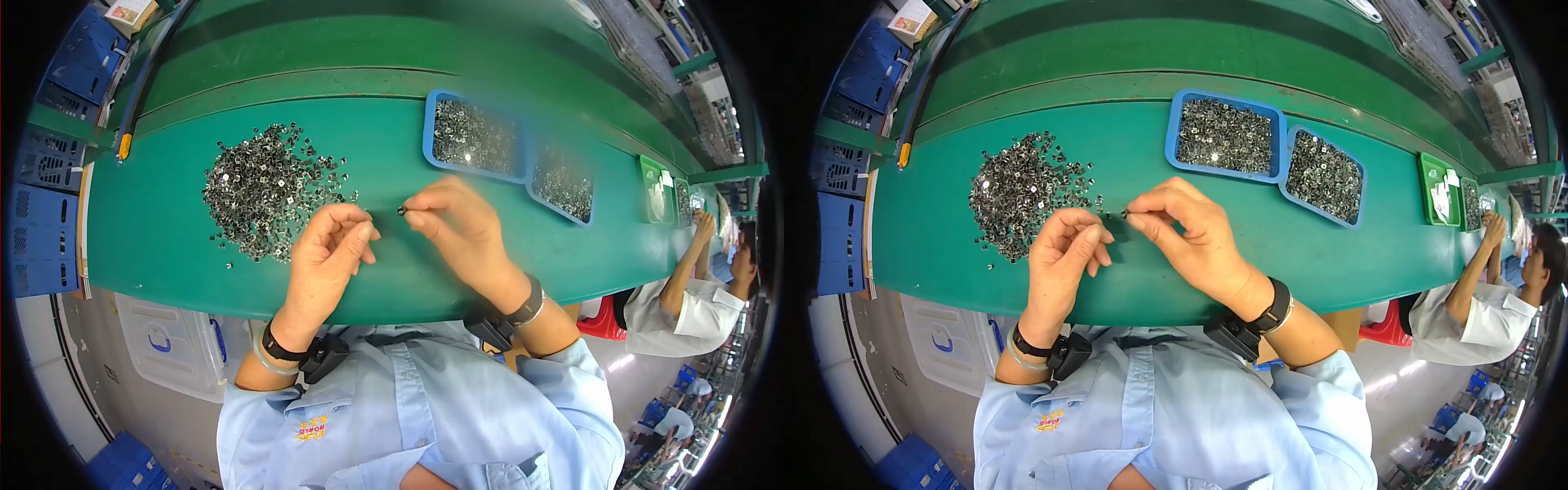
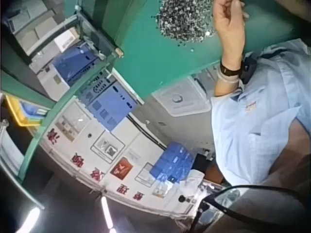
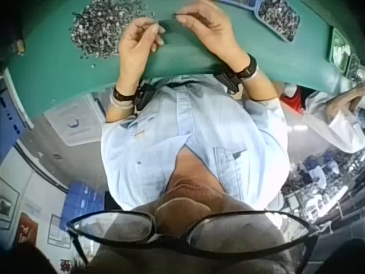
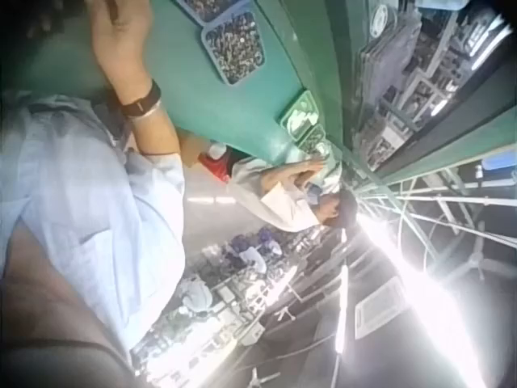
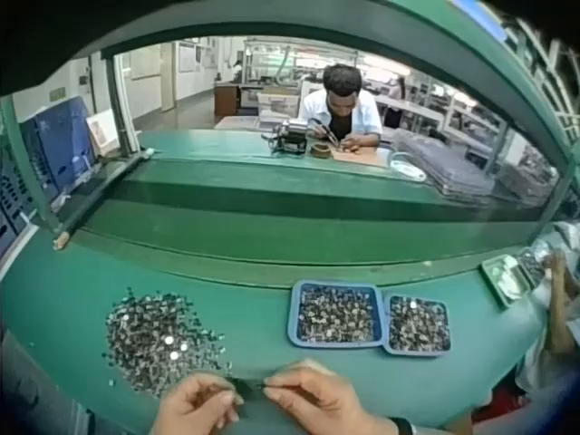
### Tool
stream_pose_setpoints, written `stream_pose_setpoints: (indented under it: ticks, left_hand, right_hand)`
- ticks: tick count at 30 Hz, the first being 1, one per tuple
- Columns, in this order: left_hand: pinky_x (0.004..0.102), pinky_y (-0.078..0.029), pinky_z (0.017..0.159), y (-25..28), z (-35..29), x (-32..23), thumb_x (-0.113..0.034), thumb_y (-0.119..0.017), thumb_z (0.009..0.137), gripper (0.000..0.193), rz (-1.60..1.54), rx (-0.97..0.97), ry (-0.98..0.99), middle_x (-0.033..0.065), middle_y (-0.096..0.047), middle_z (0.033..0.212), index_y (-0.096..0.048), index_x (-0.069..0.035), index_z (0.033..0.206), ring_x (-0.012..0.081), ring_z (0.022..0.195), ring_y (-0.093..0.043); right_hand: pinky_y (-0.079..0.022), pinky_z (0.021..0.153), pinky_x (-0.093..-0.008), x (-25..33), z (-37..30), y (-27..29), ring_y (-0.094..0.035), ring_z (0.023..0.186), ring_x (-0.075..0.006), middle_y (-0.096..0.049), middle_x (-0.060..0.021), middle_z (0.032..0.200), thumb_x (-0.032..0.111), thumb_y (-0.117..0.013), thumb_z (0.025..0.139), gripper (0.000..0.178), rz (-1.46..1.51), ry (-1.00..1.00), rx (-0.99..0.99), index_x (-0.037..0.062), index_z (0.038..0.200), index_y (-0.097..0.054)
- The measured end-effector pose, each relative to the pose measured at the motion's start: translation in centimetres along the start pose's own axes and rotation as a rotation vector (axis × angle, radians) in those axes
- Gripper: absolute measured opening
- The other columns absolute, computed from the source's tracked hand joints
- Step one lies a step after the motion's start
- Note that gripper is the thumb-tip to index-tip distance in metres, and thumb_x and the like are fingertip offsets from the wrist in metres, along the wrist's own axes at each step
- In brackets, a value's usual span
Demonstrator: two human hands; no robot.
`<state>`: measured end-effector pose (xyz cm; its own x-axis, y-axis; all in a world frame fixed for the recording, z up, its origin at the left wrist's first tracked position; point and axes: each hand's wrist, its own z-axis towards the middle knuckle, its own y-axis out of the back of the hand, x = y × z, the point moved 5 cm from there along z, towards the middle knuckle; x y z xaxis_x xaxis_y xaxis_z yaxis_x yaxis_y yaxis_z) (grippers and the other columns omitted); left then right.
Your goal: Sorting small electronic components and placing them into designated trays on an assembly line.
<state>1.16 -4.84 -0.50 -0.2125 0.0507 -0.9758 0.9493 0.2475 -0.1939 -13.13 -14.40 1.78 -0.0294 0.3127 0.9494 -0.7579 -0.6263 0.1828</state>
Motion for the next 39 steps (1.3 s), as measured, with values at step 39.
stream_pose_setpoints:
  ticks: [39]
  left_hand:
    - [0.0191, -0.04, 0.057, 2.3, 0.1, 0.0, -0.012, -0.055, 0.093, 0.013, -0.002, -0.135, -0.015, 0.0043, -0.062, 0.087, -0.056, -0.003, 0.104, 0.0069, 0.067, -0.054]
  right_hand:
    - [-0.049, 0.068, -0.0339, -2.7, 0.9, 1.5, -0.06, 0.078, -0.0282, -0.06, -0.0117, 0.089, 0.002, -0.065, 0.079, 0.014, -0.621, 0.07, 0.007, 0.0021, 0.092, -0.062]
